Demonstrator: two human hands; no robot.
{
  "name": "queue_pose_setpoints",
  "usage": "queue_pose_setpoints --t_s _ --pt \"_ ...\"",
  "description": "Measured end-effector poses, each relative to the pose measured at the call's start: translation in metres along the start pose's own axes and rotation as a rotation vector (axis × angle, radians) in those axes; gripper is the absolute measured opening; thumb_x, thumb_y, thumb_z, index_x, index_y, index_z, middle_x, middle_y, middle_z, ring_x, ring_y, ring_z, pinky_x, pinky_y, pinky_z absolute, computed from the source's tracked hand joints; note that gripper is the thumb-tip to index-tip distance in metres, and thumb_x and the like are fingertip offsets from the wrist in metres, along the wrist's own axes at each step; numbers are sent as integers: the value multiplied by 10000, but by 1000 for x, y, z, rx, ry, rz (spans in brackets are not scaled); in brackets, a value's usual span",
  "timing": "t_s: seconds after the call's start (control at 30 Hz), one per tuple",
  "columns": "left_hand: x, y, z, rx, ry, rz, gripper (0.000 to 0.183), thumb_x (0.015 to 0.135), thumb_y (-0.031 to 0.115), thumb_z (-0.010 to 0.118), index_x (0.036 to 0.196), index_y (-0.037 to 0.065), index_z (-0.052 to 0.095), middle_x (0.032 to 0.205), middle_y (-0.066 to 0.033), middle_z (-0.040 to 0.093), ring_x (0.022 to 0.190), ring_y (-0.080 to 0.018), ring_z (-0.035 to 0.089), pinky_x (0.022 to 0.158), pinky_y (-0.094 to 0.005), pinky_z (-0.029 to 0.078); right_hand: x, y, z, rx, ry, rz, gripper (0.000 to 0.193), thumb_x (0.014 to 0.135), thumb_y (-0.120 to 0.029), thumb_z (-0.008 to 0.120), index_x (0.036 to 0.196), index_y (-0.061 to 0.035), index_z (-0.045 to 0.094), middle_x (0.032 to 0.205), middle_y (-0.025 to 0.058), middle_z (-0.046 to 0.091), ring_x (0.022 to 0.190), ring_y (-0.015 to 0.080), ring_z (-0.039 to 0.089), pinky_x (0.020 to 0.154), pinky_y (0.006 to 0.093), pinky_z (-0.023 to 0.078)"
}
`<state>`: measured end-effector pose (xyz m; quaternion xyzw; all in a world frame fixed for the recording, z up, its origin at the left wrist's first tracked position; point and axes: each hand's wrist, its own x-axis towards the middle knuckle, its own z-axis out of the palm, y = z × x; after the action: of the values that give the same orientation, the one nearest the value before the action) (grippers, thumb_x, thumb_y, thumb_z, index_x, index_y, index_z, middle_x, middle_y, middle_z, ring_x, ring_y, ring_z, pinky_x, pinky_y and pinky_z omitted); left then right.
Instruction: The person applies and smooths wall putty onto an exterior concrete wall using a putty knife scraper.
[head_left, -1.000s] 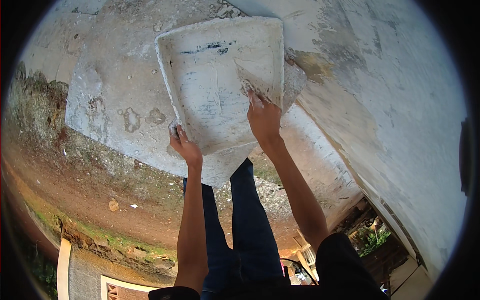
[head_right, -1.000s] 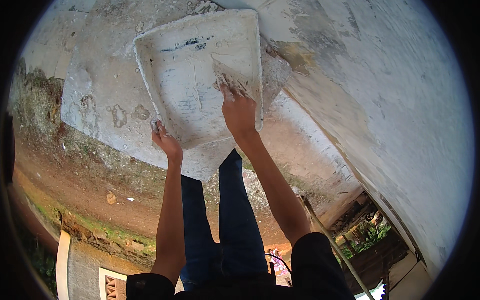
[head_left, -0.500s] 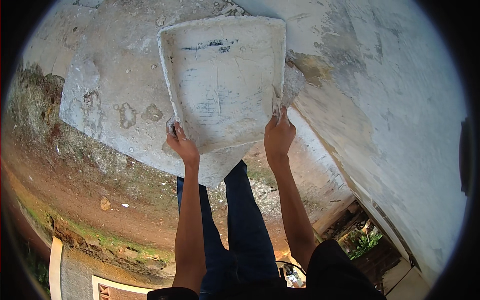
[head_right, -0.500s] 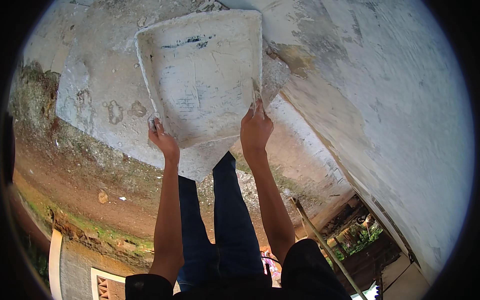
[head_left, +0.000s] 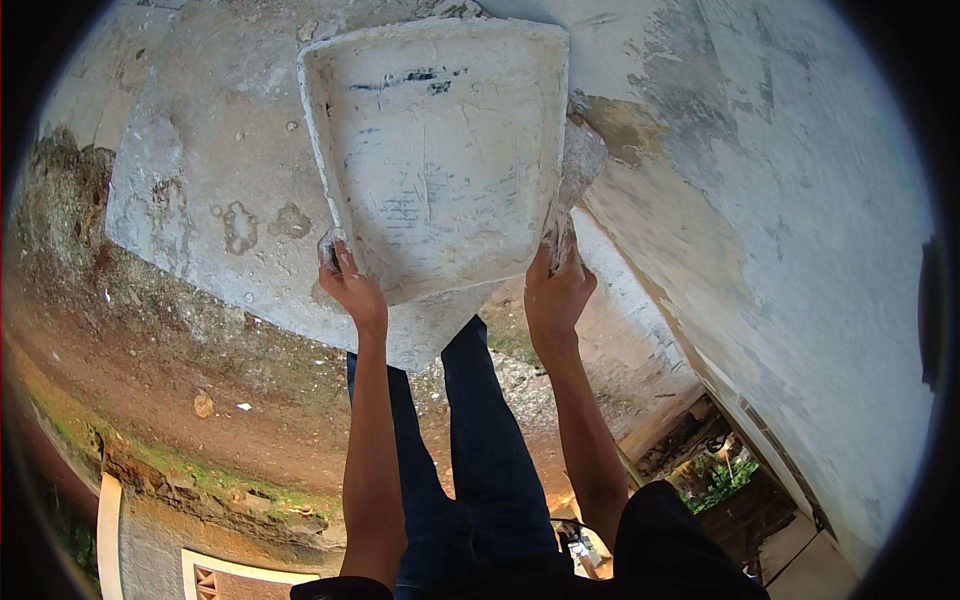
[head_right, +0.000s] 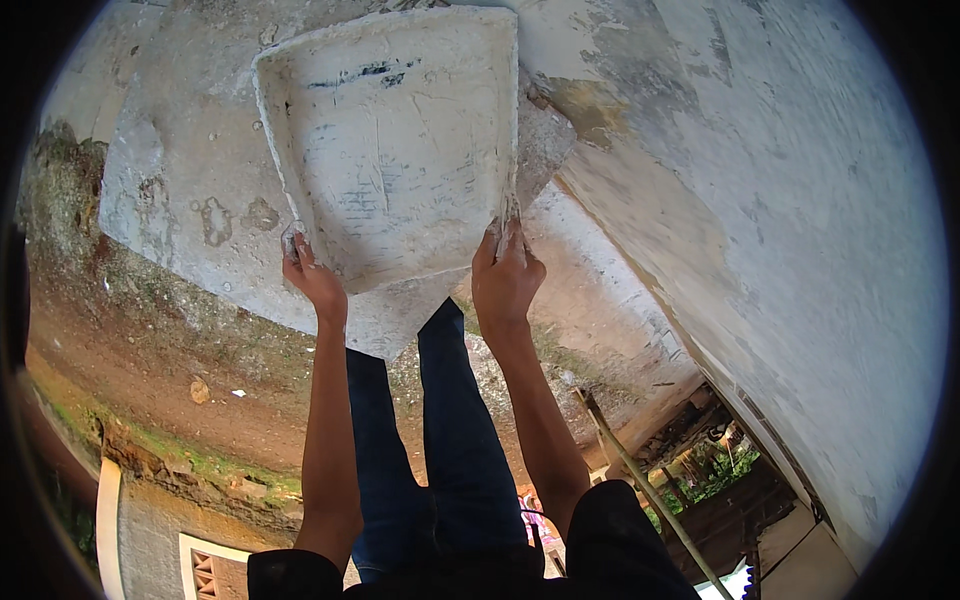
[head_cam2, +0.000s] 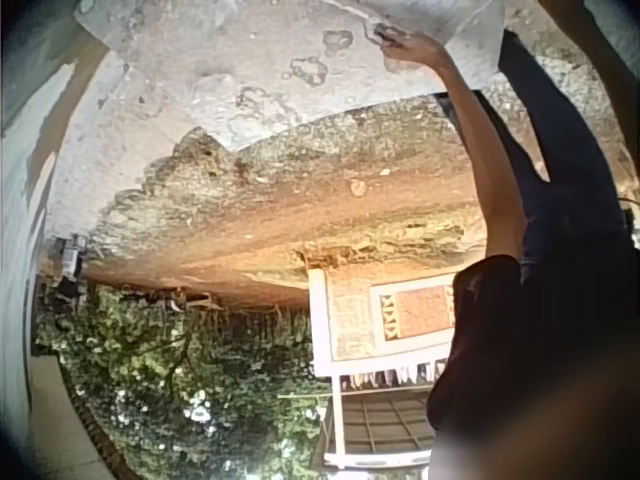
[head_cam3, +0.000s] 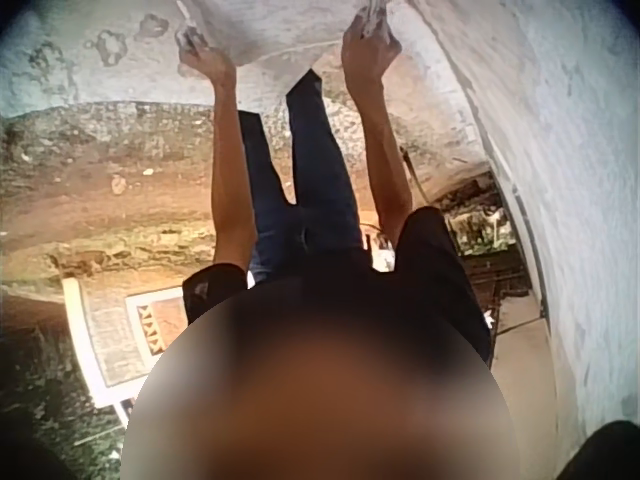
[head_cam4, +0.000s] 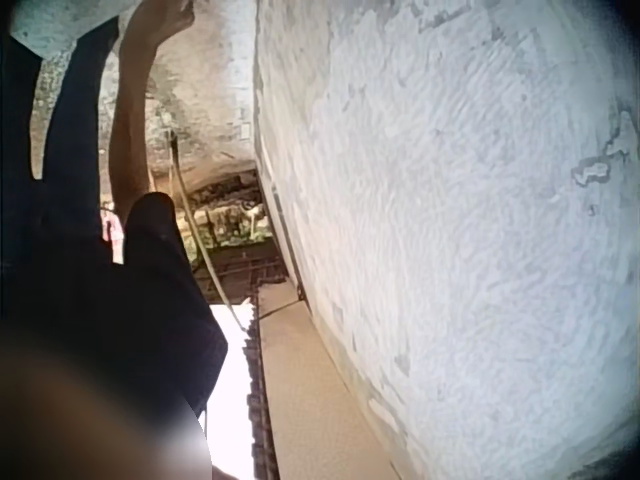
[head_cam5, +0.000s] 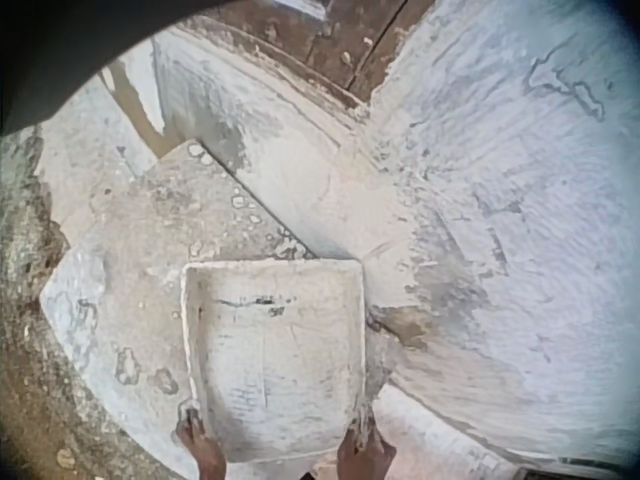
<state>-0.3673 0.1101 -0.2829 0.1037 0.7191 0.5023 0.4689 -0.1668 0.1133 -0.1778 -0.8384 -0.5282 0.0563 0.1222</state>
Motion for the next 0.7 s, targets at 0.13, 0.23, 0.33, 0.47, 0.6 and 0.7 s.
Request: queue_pose_setpoints --t_s 0.13,0.23,0.33,0.47,0.6,0.7 --pt "1 -4 -5 73 -42 -26 415 976 165 378 1317 -67 327 1298 -169 425 1235 -234 398 1041 -357 328 6 9 10 -39 -9 211 299 813 -102 598 1032 100 596 768 252 641 615 340 643 550 370 522" --pt "1 0 -6 5 -3 -29 395 971 163 401 1280 -83 383 1283 -168 434 1181 -218 438 1014 -345 347 -9 -2 11 -42 -15 59 285 813 -118 596 1006 92 609 786 245 646 620 341 644 557 379 520" --pt "2 -4 -5 31 -7 35 366 962 151 423 1231 -96 438 1231 -161 479 1126 -209 473 988 -338 367 -11 13 29 -168 93 -50 294 816 -137 591 1009 83 613 785 241 646 615 342 640 566 396 514" --pt "0 12 -1 109 -49 40 355 957 145 424 1205 -108 455 1181 -162 517 1069 -206 508 951 -339 399 -1 6 20 -116 21 18 296 813 -139 579 1011 78 616 777 244 645 627 348 639 597 406 512" --pt "-5 18 9 81 -37 79 294 947 108 444 1129 -114 509 1058 -144 577 948 -175 540 850 -303 436 23 9 6 0 -21 171 310 805 -114 561 1047 73 605 767 254 637 641 358 634 626 416 506" --pt "-4 17 10 48 16 124 266 940 92 466 1095 -116 527 1004 -139 594 908 -163 550 810 -288 449 32 9 6 -128 17 -47 330 803 -104 554 1076 77 591 743 247 634 634 366 626 635 428 499"
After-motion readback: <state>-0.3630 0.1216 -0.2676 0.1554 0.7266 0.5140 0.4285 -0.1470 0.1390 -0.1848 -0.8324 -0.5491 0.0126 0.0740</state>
